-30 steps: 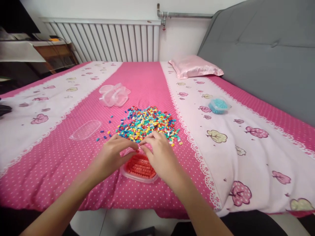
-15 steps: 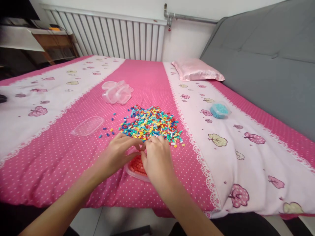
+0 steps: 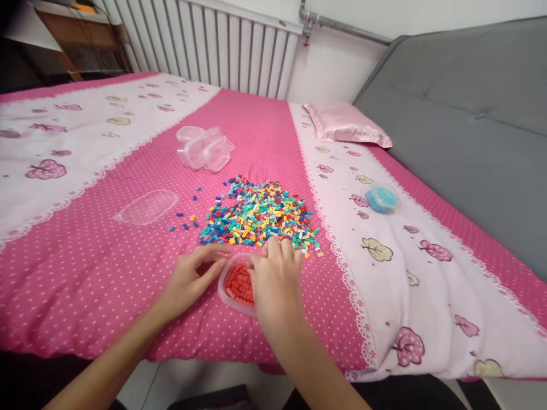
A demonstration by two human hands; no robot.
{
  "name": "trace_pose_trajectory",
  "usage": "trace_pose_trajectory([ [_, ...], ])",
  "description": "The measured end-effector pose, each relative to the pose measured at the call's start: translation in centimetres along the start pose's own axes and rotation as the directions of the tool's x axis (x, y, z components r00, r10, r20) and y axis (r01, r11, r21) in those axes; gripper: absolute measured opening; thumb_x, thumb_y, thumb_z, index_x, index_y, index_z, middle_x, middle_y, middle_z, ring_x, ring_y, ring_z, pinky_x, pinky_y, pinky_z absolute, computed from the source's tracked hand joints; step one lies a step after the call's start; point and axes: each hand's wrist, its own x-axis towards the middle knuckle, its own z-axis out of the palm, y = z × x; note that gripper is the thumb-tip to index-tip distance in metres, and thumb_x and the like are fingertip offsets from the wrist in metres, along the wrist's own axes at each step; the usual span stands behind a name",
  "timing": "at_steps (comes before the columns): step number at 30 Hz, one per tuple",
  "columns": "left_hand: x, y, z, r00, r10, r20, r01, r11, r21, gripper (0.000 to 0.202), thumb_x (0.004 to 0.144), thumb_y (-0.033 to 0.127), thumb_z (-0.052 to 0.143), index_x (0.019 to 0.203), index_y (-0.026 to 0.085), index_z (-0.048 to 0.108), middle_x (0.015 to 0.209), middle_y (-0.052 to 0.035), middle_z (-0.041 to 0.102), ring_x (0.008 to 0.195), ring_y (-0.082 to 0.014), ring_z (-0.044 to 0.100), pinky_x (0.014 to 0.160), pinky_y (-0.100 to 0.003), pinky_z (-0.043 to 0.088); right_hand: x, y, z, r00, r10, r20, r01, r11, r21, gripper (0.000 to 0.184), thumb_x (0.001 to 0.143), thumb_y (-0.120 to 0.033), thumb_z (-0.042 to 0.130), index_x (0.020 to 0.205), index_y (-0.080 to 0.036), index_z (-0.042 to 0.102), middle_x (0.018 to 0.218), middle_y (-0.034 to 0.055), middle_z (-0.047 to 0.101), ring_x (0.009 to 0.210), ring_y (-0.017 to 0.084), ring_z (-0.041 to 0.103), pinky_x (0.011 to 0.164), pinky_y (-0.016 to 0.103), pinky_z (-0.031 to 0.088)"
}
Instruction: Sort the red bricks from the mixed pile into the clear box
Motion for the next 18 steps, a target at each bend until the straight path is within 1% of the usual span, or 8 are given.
trace_pose_trajectory([
  [5,-0.19,-0.64,0.2,1.0,0.029,-0.007,-0.029,1.0,-0.009,0.019,0.099,0.025,0.056,0.112,0.021,0.069,0.1,-0.0054,0.081,0.091,-0.0214,0.077,0.084,-0.033,0.057,-0.04,-0.15,0.12,1.0,-0.013,-0.018,0.013,1.0,-0.028,0.009,0.085,-0.021,0.081,0.078,-0.025,0.077,0.094,0.0081,0.063,0.096,0.029,0.051,0.079,0.042,0.034],
  [10,-0.28,-0.56,0.23,0.999,0.044,-0.018,-0.044,0.999,-0.017,0.019,0.099,0.025,0.056,0.111,0.021,0.069,0.1,-0.0056,0.081,0.093,-0.0218,0.076,0.083,-0.034,0.057,0.03,-0.38,-0.22,1.0,-0.017,0.02,0.019,0.998,-0.063,0.007,0.086,-0.021,0.08,0.081,-0.024,0.078,0.097,0.0088,0.065,0.098,0.03,0.052,0.081,0.043,0.035],
  [14,-0.28,-0.46,0.26,0.999,0.049,-0.02,-0.049,0.999,-0.009,0.019,0.099,0.024,0.054,0.111,0.02,0.069,0.099,-0.0056,0.081,0.094,-0.0218,0.076,0.084,-0.035,0.057,-0.03,-0.44,-0.39,0.999,-0.017,0.044,0.02,0.997,-0.075,0.005,0.088,-0.021,0.078,0.084,-0.024,0.079,0.098,0.009,0.066,0.1,0.03,0.053,0.082,0.044,0.035],
  [18,-0.26,-0.52,0.3,0.999,0.047,-0.028,-0.046,0.999,0.004,0.019,0.099,0.024,0.054,0.11,0.021,0.069,0.099,-0.0061,0.081,0.095,-0.0225,0.075,0.084,-0.035,0.057,-0.13,-0.38,-0.31,0.999,-0.037,0.039,0.04,0.994,-0.1,0.009,0.09,-0.023,0.076,0.081,-0.025,0.078,0.097,0.0092,0.066,0.098,0.03,0.053,0.081,0.044,0.035],
])
